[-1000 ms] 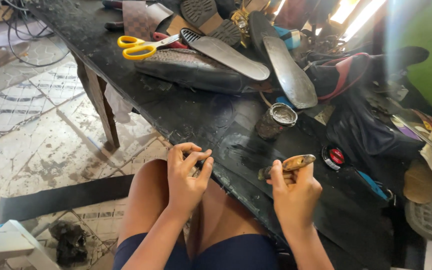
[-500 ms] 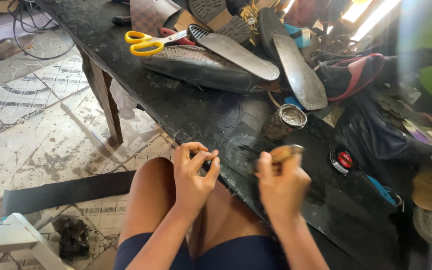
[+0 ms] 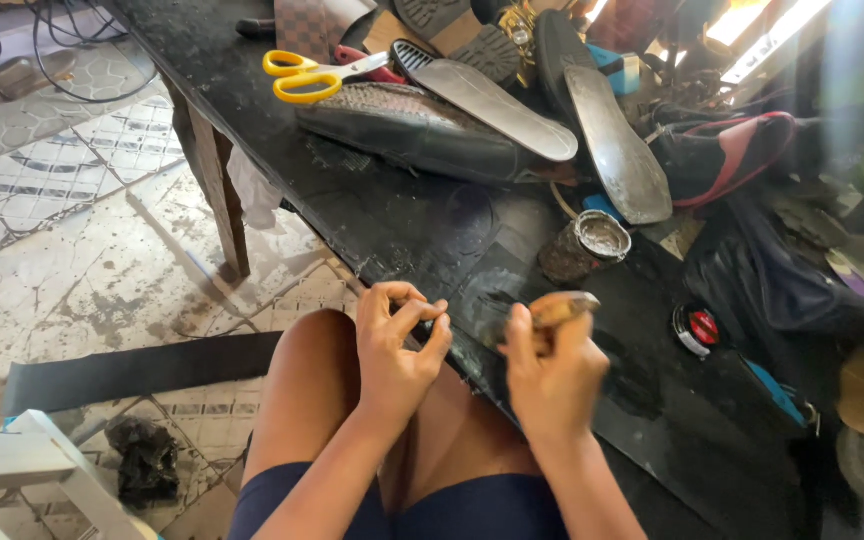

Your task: Applying glue to a shoe sole and a rubber patch using a brush.

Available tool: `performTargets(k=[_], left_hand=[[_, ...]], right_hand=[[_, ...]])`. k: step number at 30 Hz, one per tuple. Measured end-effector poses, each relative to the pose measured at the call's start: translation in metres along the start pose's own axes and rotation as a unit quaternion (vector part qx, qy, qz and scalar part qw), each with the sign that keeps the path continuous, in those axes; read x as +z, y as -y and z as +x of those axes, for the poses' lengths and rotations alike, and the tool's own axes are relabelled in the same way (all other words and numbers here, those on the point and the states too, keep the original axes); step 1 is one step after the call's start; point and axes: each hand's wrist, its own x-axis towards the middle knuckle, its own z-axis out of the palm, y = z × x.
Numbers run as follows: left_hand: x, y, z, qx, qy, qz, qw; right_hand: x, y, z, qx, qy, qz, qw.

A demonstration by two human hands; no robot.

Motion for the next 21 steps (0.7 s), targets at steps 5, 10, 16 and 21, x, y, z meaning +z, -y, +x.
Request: performTargets(k=[5, 10, 16, 21], left_hand=[[0.003, 0.003, -0.001, -0.007, -0.002, -0.010, 1.000], [0.001, 0.001, 0.000, -0.010, 0.009, -0.017, 1.000], [0.004, 0.003, 0.003, 0.014, -0.013, -0.002, 1.000], [0.002, 0.002, 0.002, -0.018, 0.007, -0.018, 1.000]], right_hand=[[-0.016, -0.011, -0.010, 0.044, -0.017, 0.003, 0.999], [0.005, 0.002, -0.006, 0.039, -0.017, -0.003, 0.999], [0.002, 0.002, -0.001, -0.004, 0.005, 0.054, 0.998], [-0.009, -0.009, -0.008, 0.068, -0.009, 0.045, 0.997]])
